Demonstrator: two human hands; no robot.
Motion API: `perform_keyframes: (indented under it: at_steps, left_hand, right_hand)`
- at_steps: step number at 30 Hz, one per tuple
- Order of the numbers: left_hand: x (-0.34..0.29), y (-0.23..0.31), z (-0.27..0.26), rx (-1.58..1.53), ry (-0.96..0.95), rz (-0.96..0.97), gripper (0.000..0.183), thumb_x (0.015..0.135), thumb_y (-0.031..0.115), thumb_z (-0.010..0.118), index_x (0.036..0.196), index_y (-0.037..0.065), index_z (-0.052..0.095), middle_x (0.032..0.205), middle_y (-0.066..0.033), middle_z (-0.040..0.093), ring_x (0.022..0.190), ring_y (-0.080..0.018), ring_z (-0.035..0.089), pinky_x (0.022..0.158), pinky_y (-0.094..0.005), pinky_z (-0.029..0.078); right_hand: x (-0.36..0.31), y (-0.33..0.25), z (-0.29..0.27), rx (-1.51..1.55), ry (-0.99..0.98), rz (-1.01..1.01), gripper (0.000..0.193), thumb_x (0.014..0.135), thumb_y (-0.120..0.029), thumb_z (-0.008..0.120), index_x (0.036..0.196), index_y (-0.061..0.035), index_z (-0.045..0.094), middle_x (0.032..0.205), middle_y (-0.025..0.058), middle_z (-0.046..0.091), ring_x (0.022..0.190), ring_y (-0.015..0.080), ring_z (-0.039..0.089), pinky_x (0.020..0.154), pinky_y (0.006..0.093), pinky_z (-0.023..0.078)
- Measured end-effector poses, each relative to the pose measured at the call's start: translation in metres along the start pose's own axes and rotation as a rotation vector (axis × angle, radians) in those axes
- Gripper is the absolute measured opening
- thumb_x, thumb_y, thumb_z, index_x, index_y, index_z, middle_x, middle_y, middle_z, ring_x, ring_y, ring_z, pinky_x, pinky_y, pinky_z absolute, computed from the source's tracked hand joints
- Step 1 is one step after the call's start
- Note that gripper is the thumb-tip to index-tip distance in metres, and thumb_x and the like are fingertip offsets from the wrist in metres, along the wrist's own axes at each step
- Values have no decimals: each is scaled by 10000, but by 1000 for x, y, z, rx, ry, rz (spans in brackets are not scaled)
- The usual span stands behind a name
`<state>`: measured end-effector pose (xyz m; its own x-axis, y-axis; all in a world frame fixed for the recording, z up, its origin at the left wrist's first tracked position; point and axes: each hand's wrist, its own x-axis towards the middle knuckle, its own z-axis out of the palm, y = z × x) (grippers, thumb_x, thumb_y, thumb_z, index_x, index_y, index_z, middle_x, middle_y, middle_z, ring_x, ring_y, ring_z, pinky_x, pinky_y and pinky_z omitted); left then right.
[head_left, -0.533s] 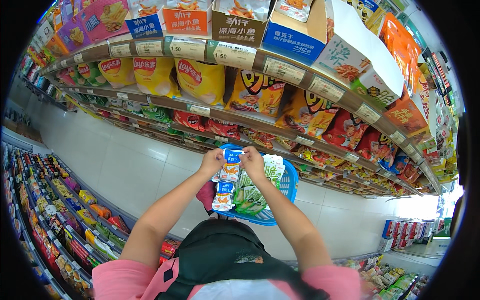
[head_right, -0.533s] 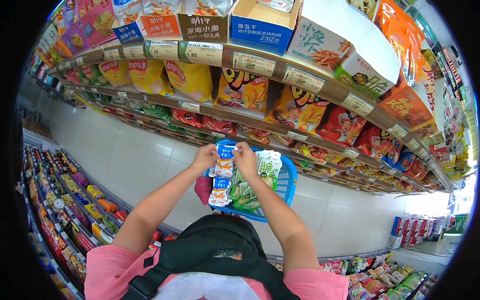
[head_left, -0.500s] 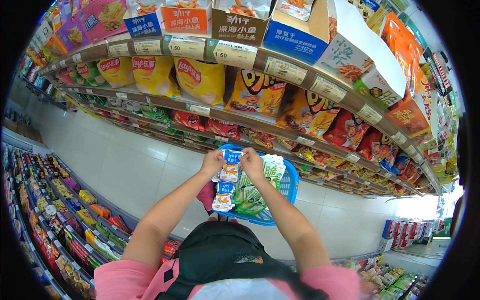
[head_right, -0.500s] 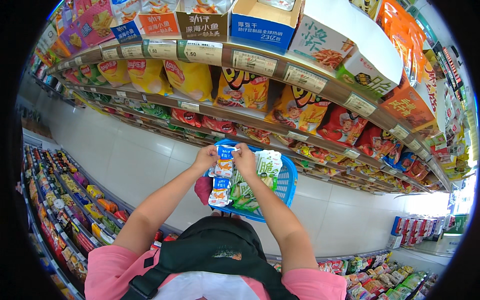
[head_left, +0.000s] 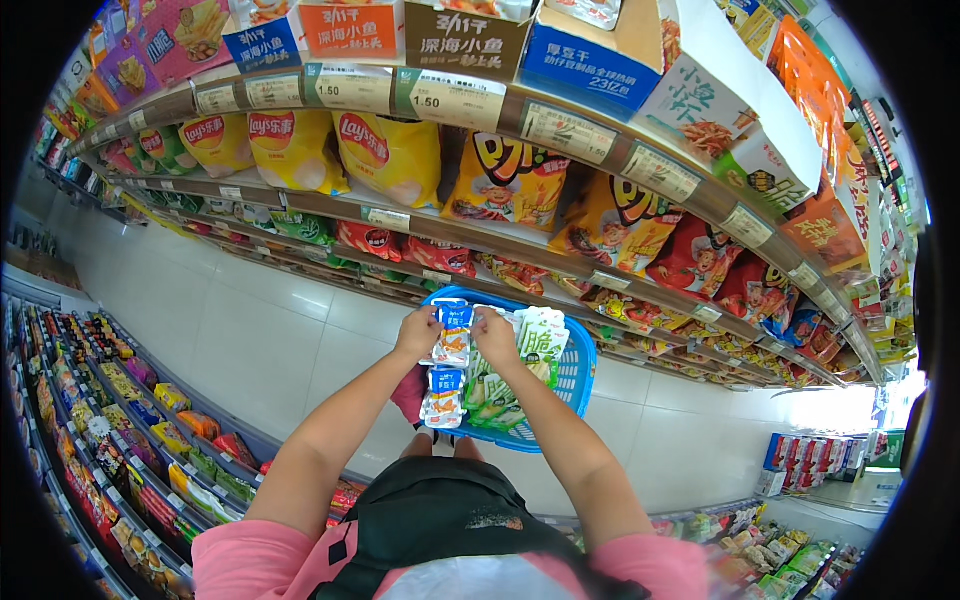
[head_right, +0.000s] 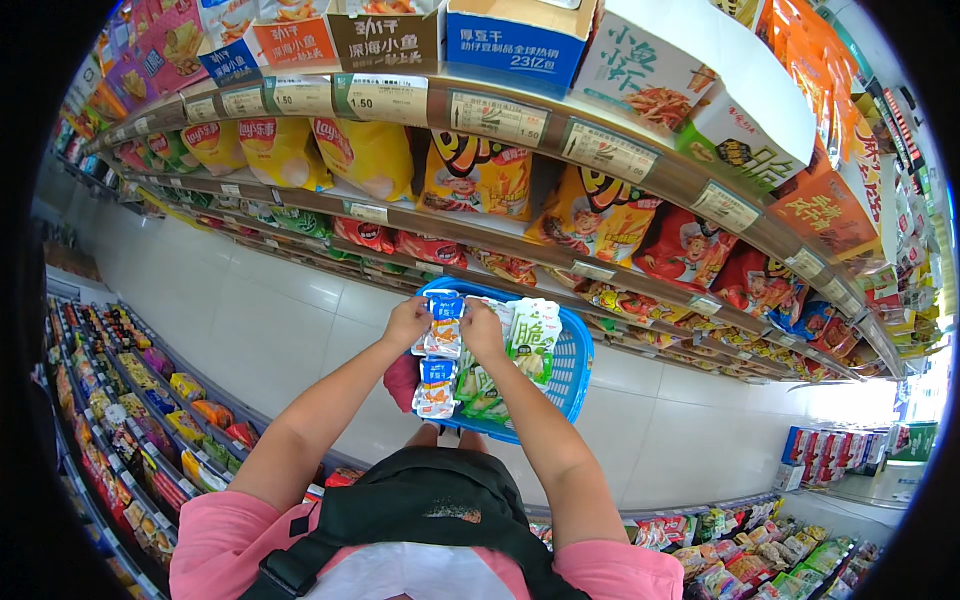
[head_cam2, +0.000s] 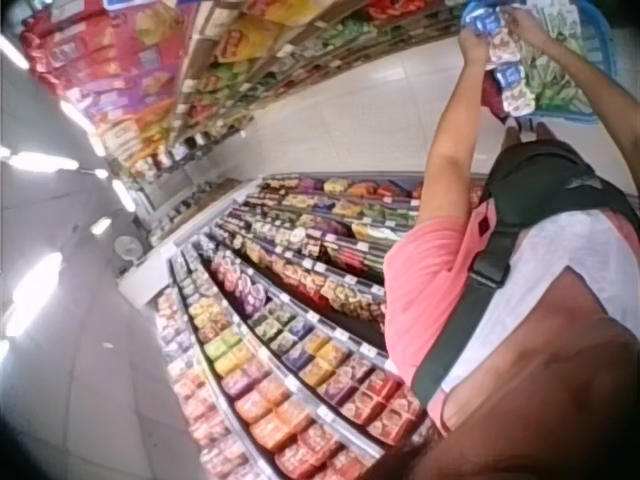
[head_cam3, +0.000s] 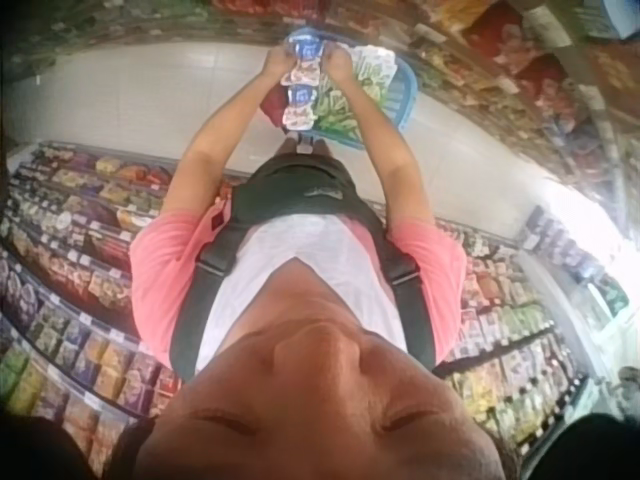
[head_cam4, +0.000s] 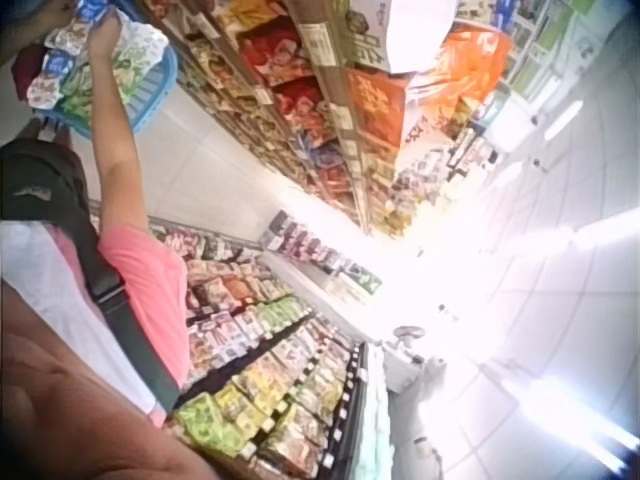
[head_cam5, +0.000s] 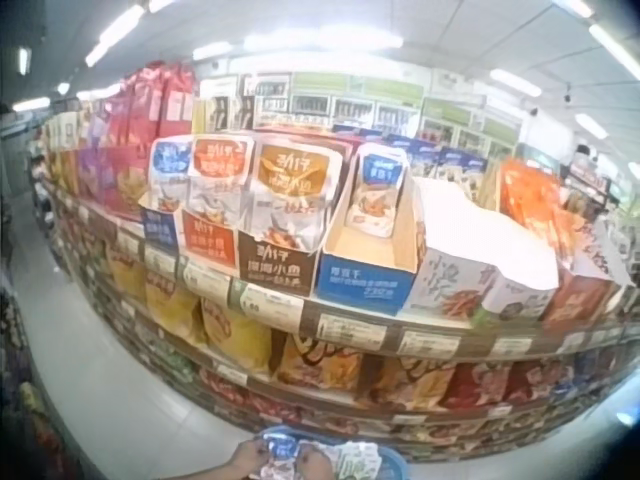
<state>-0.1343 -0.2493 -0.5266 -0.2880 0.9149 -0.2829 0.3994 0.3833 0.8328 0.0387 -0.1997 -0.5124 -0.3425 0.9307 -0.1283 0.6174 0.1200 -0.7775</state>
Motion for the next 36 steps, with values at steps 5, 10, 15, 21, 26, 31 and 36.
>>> perform_keyframes:
  at_steps: [5,10,15,21,26,31,36]
  left_hand:
    - [-17,22,-23,108,-112,259,340,760,102,661,1079,-3,609,795,-154,619,761,-315,618,689,-397,495]
    - [-46,139,-80,103,-471,444,188,792,128,651,889,-9,567,787,-157,633,731,-322,635,663,-397,501]
    - [-83,269,-146,395,-354,854,231,795,159,644,938,3,551,891,-183,599,886,-375,591,740,-446,476]
    - [-104,409,-216,498,-257,1138,230,800,160,651,948,17,547,892,-174,581,881,-365,582,753,-438,476]
    - [-47,499,-254,696,115,1320,232,802,137,645,979,21,551,946,-155,582,947,-346,575,819,-434,465]
    - [33,557,-266,1049,356,1229,265,778,145,680,978,22,557,969,-132,578,1012,-309,567,836,-412,469]
    - [102,574,-253,1234,279,1014,316,735,144,725,994,21,593,1038,-135,600,1040,-304,564,873,-395,475]
  right_hand:
    - [-16,-28,-23,-19,-42,-181,221,802,-61,594,1012,-6,636,872,178,653,787,304,656,700,374,519]
    - [-31,-110,-92,-41,-140,-400,135,817,-100,609,900,2,641,854,182,628,764,351,625,681,395,499]
    - [-47,-218,-201,-32,-115,-607,110,821,-85,607,867,11,633,800,160,617,750,326,616,655,388,489]
    - [-42,-328,-318,-211,-32,-917,92,814,-93,607,858,-16,631,784,159,608,757,346,606,676,419,493]
    - [21,-394,-381,-422,247,-985,148,829,-163,584,878,-44,658,787,187,630,764,374,614,671,437,492]
    - [109,-420,-423,-692,359,-669,262,759,-176,667,987,-49,684,954,162,674,914,308,645,819,403,502]
    - [174,-416,-416,-750,298,-496,366,688,-168,720,1036,-63,681,1029,160,668,975,291,641,843,380,509]
